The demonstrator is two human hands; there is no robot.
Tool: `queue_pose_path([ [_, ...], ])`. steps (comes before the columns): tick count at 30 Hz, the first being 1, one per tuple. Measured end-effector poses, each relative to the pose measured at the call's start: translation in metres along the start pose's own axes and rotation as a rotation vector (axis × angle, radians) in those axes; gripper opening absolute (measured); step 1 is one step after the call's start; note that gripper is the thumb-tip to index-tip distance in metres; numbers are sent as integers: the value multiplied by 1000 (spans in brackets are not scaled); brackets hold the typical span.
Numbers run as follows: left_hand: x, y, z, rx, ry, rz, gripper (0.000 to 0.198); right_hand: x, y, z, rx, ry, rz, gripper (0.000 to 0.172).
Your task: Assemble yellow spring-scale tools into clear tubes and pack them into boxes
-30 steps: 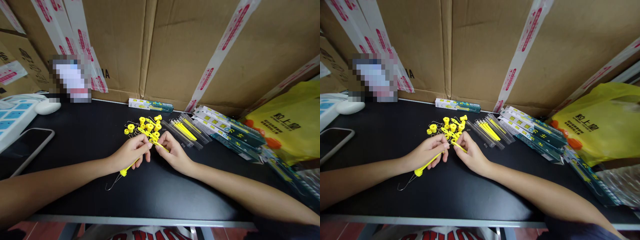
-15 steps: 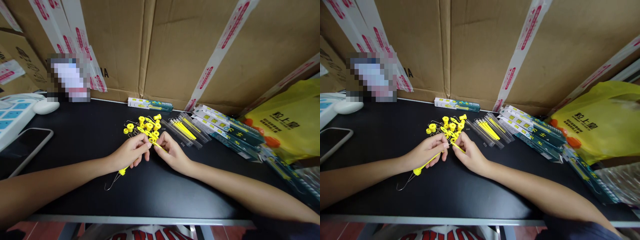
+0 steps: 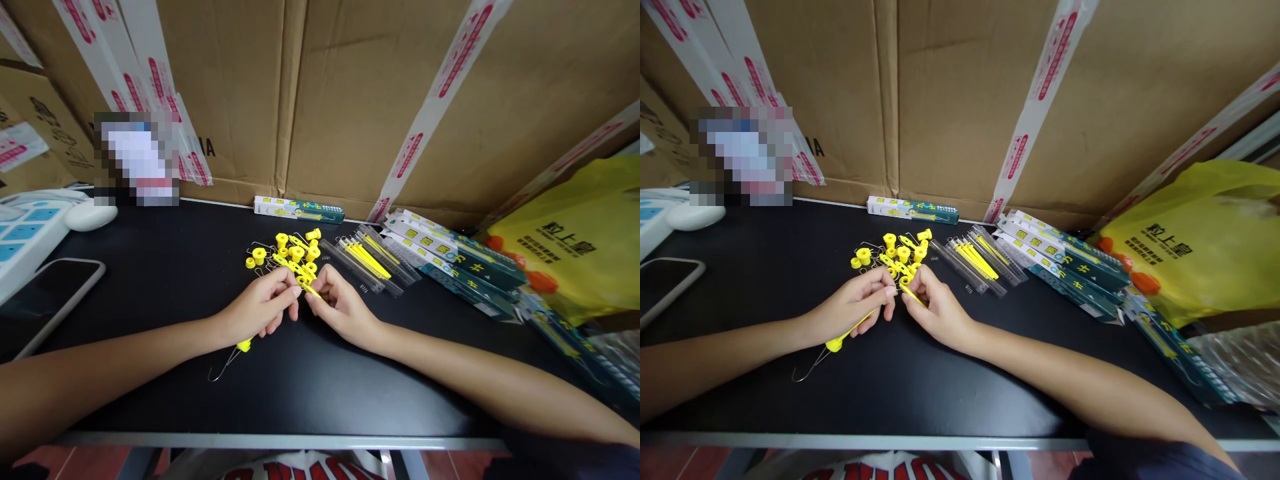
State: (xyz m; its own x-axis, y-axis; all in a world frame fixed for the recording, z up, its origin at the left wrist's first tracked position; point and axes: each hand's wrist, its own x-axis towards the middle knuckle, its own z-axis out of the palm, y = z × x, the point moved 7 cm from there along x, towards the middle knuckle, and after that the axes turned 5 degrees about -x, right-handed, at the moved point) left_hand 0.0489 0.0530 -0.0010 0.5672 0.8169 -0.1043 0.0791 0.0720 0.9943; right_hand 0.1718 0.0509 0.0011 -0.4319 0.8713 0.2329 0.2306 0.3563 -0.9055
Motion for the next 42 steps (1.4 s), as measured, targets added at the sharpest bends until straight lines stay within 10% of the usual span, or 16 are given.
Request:
queue_pose_path([
  [42,1,-1,-2,-22,46,8,23,8,0,-3,164,38,123,31],
])
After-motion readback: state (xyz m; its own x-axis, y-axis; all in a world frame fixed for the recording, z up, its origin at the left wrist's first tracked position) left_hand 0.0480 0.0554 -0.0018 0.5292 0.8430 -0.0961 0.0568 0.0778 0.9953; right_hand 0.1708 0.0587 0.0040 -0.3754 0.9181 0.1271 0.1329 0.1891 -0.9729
